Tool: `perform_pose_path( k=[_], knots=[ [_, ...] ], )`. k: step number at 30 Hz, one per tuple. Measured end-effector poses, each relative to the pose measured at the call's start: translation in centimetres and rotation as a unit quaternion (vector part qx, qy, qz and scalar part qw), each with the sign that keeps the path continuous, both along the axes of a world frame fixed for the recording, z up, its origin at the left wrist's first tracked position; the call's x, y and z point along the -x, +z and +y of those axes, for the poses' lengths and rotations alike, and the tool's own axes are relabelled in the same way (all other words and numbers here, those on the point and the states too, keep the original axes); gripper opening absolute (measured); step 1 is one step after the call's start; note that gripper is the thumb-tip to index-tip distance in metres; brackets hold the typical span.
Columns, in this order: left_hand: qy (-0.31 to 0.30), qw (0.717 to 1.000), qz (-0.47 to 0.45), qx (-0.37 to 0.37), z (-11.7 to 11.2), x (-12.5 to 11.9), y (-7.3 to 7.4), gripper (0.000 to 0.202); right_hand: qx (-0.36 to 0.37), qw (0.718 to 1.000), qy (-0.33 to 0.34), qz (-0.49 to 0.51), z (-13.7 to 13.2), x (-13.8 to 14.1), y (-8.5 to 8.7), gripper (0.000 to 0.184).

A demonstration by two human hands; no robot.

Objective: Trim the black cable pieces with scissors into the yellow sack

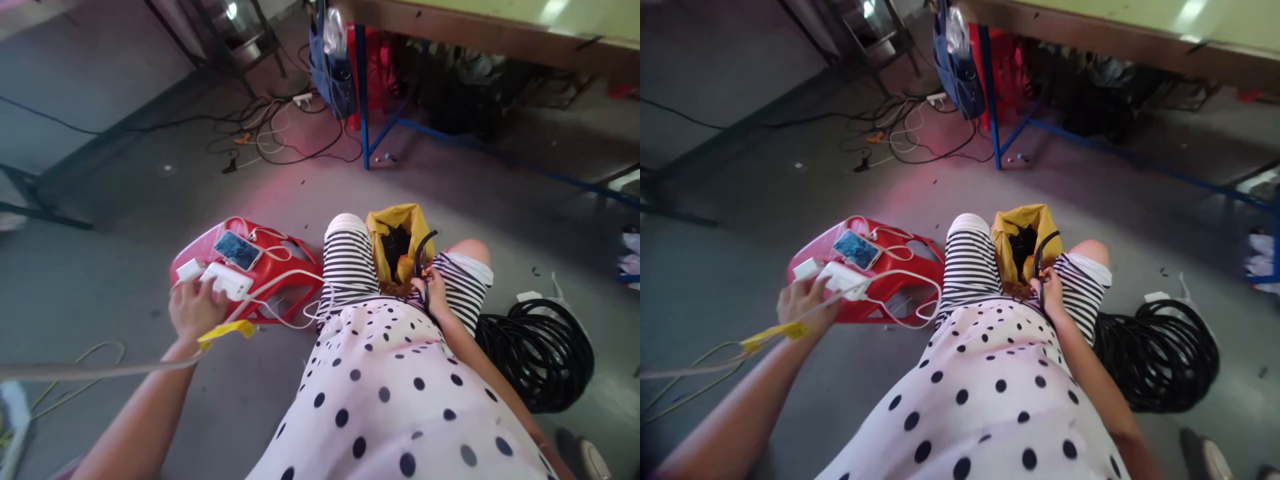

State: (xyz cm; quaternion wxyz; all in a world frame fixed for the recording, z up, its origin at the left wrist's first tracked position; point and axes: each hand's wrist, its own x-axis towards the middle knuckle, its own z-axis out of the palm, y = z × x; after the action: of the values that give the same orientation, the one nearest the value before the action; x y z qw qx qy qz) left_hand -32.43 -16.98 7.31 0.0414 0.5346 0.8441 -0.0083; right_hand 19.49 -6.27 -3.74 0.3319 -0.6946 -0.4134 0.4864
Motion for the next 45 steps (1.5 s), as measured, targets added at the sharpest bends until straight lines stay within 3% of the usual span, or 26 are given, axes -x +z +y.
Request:
perform_pose_path(
  k=[1, 5, 11, 18, 29, 40, 45],
  knots=[
    [0.018, 0.998, 0.050, 0.015, 2.3, 0.9, 1.1, 0.047, -0.001, 1.000, 0.001, -0.002, 0.1, 0.0, 0.0, 0.058],
    [-0.054, 0.984, 0.078, 0.149, 9.3, 1.9, 3.2, 0.061, -0.009, 1.000, 0.009, -0.017, -0.1, 0.0, -0.1, 0.057],
    [-0.113, 0.964, 0.096, 0.219, 13.1, 2.6, 3.0, 0.050, 0.013, 1.000, -0.013, -0.020, -0.6, -0.3, -0.1, 0.056],
    [-0.218, 0.933, 0.120, 0.261, 13.2, 4.1, 2.6, 0.062, 0.018, 0.999, 0.003, -0.047, -0.4, 0.0, -0.5, 0.052],
    [-0.271, 0.927, 0.157, 0.207, 13.2, 4.6, 0.6, 0.049, -0.001, 0.998, 0.003, -0.058, -0.7, -0.3, -1.5, 0.046],
    [-0.229, 0.950, 0.094, 0.188, 13.5, 5.3, -0.3, 0.041, 0.013, 1.000, -0.012, -0.019, -0.5, -0.5, -1.8, 0.051],
    [-0.104, 0.977, 0.076, 0.171, 12.3, 6.2, 0.9, 0.083, 0.011, 1.000, -0.009, -0.028, -0.5, -0.6, -1.7, 0.053]
  ],
)
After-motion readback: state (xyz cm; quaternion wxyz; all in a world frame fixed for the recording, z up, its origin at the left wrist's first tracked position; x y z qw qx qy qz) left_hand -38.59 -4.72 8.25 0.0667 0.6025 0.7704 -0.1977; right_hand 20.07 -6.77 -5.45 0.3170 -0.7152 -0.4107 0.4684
